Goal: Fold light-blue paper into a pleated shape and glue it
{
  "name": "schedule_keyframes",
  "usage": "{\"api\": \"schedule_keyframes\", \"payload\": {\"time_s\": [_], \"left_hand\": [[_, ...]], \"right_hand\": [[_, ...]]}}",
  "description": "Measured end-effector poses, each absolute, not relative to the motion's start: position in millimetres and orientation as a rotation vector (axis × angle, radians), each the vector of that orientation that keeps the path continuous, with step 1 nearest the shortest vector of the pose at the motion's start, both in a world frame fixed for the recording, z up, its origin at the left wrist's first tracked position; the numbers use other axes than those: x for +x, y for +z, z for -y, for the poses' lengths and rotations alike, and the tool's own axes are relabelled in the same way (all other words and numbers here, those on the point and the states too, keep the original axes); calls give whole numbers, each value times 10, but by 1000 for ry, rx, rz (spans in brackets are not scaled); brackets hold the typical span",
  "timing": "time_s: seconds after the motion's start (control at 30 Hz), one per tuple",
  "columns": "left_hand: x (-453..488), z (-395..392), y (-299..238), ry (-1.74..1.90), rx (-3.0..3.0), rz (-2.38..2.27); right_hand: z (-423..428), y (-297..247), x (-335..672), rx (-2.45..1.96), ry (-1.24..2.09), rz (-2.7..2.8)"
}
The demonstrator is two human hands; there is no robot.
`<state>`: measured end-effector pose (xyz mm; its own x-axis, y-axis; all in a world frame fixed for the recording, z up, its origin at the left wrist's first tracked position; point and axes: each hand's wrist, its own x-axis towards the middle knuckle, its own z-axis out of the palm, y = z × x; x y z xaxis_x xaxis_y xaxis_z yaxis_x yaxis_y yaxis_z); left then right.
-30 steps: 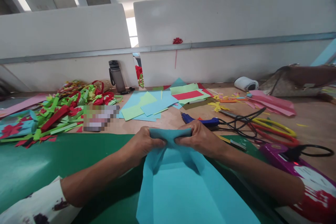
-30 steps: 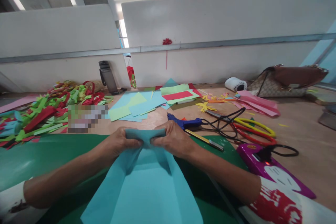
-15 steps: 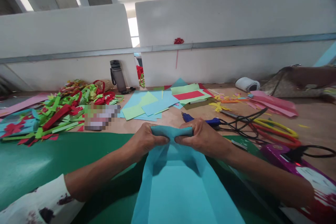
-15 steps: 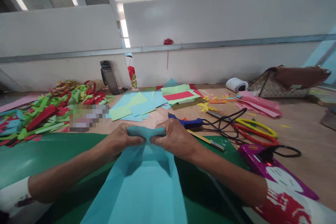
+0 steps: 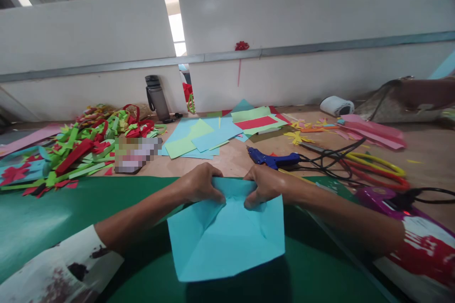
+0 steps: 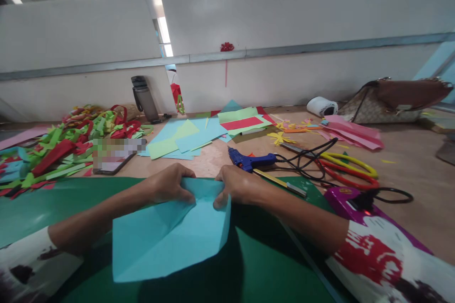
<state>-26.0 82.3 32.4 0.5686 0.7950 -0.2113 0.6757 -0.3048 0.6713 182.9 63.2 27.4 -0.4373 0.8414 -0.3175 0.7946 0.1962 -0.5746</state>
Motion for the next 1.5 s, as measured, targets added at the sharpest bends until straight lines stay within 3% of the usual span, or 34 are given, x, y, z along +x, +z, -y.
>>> {"api": "schedule_keyframes", "payload": {"time_s": [0.2,0.93,1.5], "left_hand": [[-223,-841,381,75,2253,-1107],[-166,-873,270,157,2307,-863],[-212,-873,237,137,2466,-747]], "right_hand": [[-670,400,1753,-1694,735,2639],[-520,626,1447,-1671,325,2958],[-475,631,1418,-1539,290,3057]]}}
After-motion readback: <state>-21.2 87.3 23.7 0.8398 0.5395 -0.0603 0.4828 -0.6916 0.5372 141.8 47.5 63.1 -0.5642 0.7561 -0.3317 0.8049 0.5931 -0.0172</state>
